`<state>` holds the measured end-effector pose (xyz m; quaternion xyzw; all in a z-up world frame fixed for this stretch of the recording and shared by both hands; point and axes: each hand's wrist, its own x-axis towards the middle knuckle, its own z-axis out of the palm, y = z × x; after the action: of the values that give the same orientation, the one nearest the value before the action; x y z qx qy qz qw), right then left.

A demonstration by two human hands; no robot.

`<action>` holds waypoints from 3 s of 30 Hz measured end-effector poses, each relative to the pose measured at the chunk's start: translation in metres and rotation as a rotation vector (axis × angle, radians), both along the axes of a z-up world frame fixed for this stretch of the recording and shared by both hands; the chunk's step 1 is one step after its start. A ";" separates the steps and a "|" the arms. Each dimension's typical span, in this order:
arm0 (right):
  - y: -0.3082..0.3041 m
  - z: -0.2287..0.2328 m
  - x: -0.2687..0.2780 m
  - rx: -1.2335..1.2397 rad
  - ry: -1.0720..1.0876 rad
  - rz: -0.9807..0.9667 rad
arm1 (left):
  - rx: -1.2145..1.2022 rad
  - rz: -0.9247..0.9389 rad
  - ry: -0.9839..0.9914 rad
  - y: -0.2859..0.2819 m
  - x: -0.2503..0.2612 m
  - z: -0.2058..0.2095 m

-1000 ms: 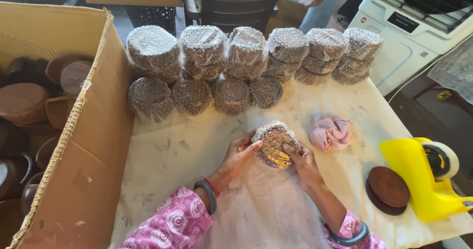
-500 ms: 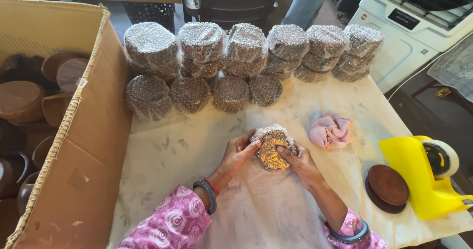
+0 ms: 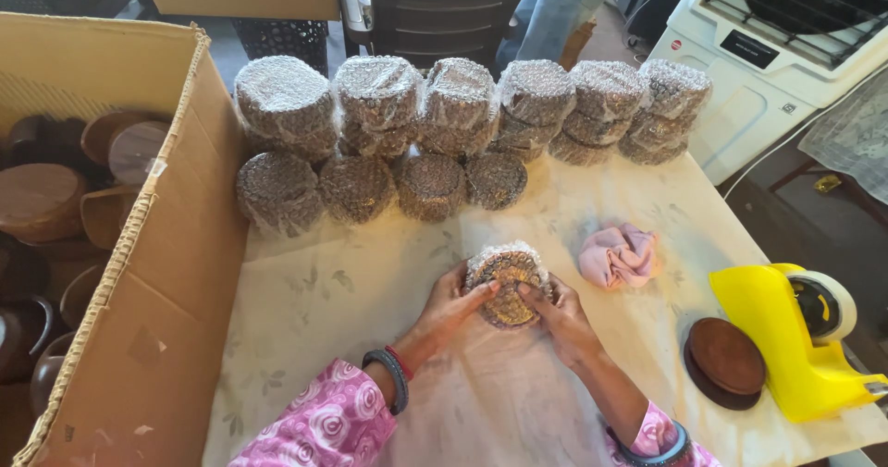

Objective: The person wraps individual clay pots in bubble wrap and secures them with tape. They then place the wrapped items into a box and use a pink cloth to wipe other unwrapped clay pots.

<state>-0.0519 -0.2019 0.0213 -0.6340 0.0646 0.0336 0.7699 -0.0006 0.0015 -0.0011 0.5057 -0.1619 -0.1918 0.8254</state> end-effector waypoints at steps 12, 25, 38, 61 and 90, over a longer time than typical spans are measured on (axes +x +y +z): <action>0.006 0.032 -0.007 -0.099 -0.100 0.122 | 0.111 -0.025 -0.055 0.005 -0.005 0.011; -0.004 0.017 -0.004 -0.151 -0.034 0.114 | 0.142 -0.067 -0.109 0.012 -0.002 0.009; -0.015 -0.023 0.005 0.003 -0.133 -0.137 | 0.114 0.004 -0.018 0.002 -0.004 0.016; -0.008 0.007 0.001 -0.134 -0.030 -0.039 | 0.054 -0.018 -0.029 0.006 -0.008 0.011; 0.002 0.015 0.000 0.083 -0.141 -0.124 | 0.023 -0.110 0.011 -0.005 0.000 0.002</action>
<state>-0.0523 -0.1995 0.0358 -0.5970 0.0479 -0.0558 0.7989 -0.0008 -0.0035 0.0011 0.5045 -0.1828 -0.2415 0.8086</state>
